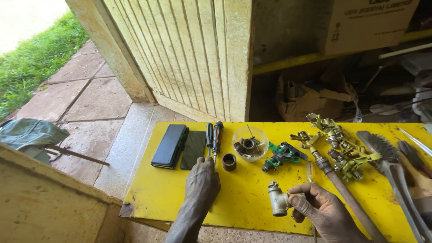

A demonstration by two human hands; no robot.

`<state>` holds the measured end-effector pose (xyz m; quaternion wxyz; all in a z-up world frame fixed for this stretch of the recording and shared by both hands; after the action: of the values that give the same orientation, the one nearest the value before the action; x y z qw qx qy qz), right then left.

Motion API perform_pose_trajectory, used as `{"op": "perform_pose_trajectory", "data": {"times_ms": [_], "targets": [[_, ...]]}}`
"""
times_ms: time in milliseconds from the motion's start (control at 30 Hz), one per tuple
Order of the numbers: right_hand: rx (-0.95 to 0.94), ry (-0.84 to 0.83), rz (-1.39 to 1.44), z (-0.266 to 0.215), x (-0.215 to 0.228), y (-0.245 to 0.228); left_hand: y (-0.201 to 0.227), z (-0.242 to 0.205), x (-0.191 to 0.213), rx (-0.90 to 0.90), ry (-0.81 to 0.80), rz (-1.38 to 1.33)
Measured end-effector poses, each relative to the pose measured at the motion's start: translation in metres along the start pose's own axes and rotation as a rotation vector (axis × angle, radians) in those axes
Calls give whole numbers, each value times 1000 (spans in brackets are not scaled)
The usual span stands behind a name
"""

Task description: The person disassembles a brass valve on a yellow workbench, removes internal components, and uses pliers to adjust parts. They then reassemble the valve by hand, tightening the pieces together. The workspace contains multiple valves, screwdrivers, and other tools.

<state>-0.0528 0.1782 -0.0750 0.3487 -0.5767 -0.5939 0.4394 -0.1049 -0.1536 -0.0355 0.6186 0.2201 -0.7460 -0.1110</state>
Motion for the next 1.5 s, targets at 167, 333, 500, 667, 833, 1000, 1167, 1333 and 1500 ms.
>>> {"op": "perform_pose_trajectory", "data": {"times_ms": [167, 333, 500, 667, 833, 1000, 1167, 1333, 1500], "targets": [[-34, 23, -5, -4, -3, -11, 6, 3, -8, -67, -8, -53], [-17, 10, -22, -1, -5, -9, -10, 14, 4, -35, -38, 24], [-46, -9, -23, -4, -5, -7, -28, 27, 34, 18, 294, 70], [23, -51, 68, 7, 5, 15, -41, 37, 12, 76, 238, 119], [1, -34, 79, 1, 6, 2, -36, 18, 23, 66, 148, 226], [39, -27, -52, -1, 7, -13, -34, 23, 31, 65, 235, 156], [16, -48, -39, -1, 5, 0, -36, 46, 19, 81, 347, 20], [-89, -40, 51, -8, 3, 12, -31, 57, 17, 110, 415, 99], [13, -86, 23, -1, 9, 16, -35, 61, 17, 124, 455, 30]]}}
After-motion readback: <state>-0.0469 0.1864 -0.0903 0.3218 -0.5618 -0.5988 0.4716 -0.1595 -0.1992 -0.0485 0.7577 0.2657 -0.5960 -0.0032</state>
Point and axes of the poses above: each hand's wrist, its own z-axis towards the middle knuckle, its own x-axis out of the back of the hand, y = z × x, the point moved 9 cm from there along z, towards the middle knuckle, and after that the axes turned 6 degrees about -y, right-handed, at the moved point
